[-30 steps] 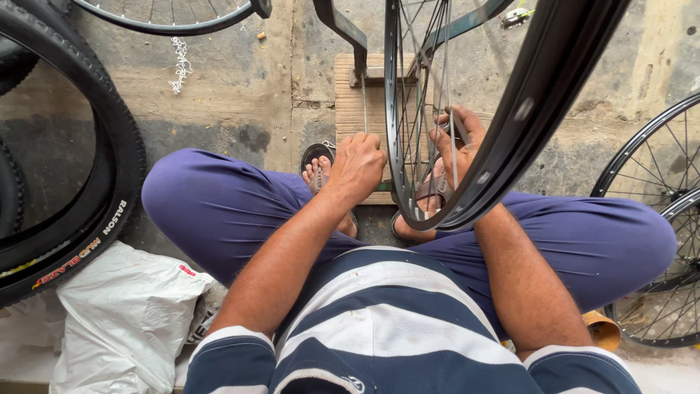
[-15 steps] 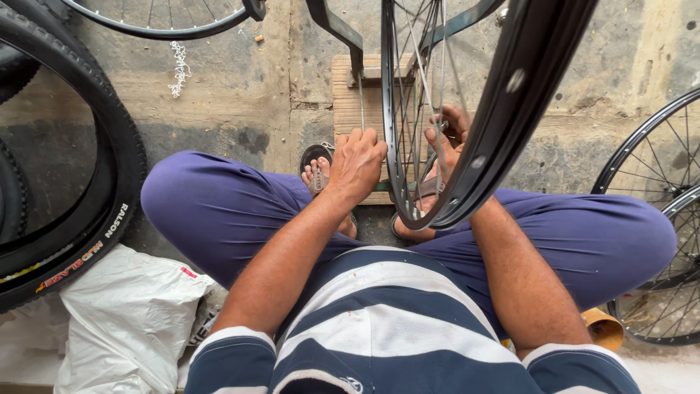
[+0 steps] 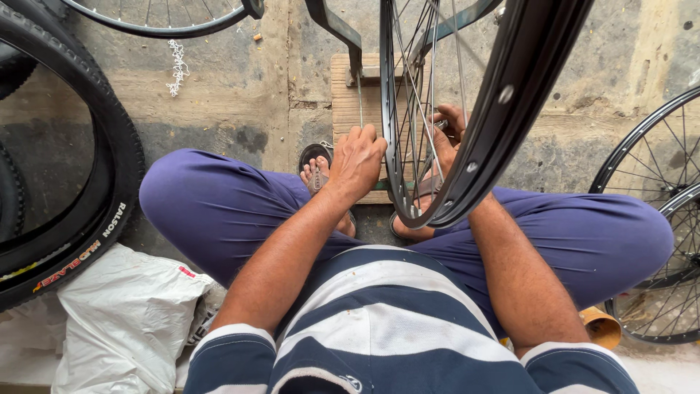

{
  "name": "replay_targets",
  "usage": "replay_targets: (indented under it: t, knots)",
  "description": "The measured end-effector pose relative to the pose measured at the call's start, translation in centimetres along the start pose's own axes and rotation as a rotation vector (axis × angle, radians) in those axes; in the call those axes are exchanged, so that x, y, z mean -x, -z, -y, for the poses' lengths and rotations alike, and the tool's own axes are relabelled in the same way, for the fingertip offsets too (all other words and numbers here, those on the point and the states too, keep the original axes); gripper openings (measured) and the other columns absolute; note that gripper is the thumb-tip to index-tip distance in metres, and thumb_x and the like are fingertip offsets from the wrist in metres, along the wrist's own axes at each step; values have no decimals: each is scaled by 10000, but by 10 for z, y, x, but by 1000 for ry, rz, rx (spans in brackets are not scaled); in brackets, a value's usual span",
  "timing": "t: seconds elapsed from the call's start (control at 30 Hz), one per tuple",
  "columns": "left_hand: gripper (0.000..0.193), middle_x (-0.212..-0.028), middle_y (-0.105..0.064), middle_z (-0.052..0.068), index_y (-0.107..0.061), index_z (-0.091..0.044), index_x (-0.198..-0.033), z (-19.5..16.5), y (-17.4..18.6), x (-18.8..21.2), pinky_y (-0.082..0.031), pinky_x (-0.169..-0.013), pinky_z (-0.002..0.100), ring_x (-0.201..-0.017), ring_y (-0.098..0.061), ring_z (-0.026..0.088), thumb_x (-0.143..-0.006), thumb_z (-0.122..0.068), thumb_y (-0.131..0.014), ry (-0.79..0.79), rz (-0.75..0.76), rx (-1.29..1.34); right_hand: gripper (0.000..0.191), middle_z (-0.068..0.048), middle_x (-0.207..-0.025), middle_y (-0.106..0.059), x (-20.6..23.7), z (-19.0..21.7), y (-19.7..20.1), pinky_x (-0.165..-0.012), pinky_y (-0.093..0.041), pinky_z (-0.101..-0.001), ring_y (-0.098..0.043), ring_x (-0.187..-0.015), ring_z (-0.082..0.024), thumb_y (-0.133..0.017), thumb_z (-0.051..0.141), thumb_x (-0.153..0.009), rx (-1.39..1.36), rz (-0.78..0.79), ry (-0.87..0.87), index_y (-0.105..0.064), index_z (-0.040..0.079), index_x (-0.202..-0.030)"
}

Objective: The person sits on the floor and uses a spoke wrench to adjust the tension of individual spokes on a bicycle wheel mounted on a truing stand. They repeatedly rotate the wheel and tighten or loosen spokes to align the rim.

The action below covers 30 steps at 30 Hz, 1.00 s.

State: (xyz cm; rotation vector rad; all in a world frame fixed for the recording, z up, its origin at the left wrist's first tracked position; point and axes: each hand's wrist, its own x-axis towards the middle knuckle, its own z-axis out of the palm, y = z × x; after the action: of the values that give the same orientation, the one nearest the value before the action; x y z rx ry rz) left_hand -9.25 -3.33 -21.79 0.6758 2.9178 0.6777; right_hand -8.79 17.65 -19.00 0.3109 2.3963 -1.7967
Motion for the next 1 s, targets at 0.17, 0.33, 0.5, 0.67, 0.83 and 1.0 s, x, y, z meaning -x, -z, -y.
replay_targets:
  t: [0.17,0.33,0.5,0.67,0.83,1.0]
  knots:
    - [227,-972,-582,129,-666,-55,-948,-1,17,-1,-459,-795,438,-961,-574,324,-724,-66,-702,20,-12,47,469,-125,-1237,-643,3,-8,2,-1022,-567,-349,-634,-1175,-198,-676,191,-1035,6,-7,45,-508,9,-1433]
    - [141,-946,-678,114,-678,-48,-1058,-39,84,12,-518,-768,420,-863,-656,289,-965,-154,-691,120,-261,471,502,-132,-1264,-639,-2,-11,4,-1053,-566,-371,-637,-1222,-219,-688,224,-1034,34,-12,89,-471,10,-1433]
    - [315,-849,-645,90,-642,-11,-1074,-85,150,45,-514,-694,358,-729,-652,240,-1044,-323,-670,-281,-473,726,501,-137,-1245,-633,-4,-8,2,-1037,-551,-372,-625,-1180,-228,-702,193,-995,-72,11,-8,-508,-14,-1408]
    - [214,-844,-643,74,-642,-42,-1028,-77,135,48,-479,-683,377,-738,-638,227,-968,-216,-750,-420,-320,414,461,-102,-1236,-650,0,-6,5,-974,-573,-350,-647,-1111,-206,-675,176,-1024,107,-23,49,-524,7,-1425]
    - [221,-815,-625,63,-635,-53,-987,-57,96,53,-506,-706,372,-767,-657,236,-856,-180,-760,-261,-172,115,436,-109,-1241,-655,-1,-13,7,-1024,-555,-341,-649,-1178,-191,-727,141,-1018,105,-48,126,-565,5,-1399]
    - [279,-838,-641,71,-660,-7,-1069,-59,87,64,-508,-692,360,-764,-663,230,-825,-125,-725,-315,-245,190,483,-74,-1273,-620,-5,-25,1,-1022,-563,-338,-617,-1157,-159,-663,134,-1013,-198,-19,53,-484,20,-1447]
